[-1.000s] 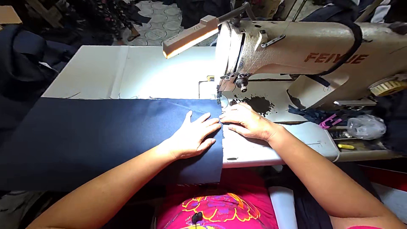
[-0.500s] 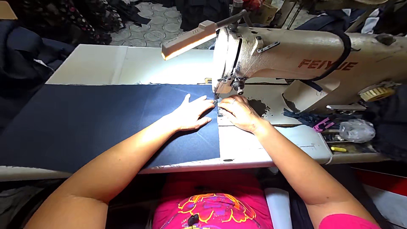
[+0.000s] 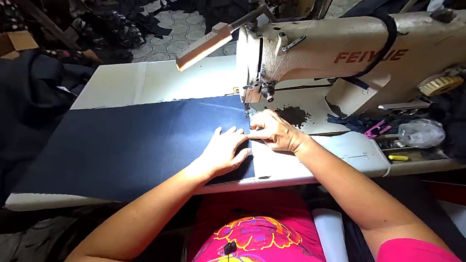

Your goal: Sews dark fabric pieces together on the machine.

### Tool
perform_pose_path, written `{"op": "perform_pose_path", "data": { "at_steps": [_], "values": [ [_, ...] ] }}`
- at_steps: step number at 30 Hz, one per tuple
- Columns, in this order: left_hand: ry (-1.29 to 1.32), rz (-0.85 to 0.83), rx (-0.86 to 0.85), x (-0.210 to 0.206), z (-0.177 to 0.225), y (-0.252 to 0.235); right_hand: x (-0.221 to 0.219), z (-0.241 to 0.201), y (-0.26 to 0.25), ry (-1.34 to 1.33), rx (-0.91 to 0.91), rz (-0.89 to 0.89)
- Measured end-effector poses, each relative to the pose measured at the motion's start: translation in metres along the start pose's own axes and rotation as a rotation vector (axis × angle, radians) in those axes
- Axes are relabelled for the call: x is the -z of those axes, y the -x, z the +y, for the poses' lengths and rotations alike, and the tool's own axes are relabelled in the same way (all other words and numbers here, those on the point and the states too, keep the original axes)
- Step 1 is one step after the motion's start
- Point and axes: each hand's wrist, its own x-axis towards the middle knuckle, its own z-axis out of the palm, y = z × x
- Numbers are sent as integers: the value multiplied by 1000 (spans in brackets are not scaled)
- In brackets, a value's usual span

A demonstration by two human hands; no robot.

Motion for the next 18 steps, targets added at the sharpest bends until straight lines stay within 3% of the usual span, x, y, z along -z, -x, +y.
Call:
{"op": "perform_pose_path", "data": {
  "at_steps": [10,18],
  "values": [
    [-11,-41,41,-11,-5,8,-4,4,3,-43,-50,24],
    [-26,-119,87,2,-33,-31,-5,3,-8,40,-357,-82]
  ]
}}
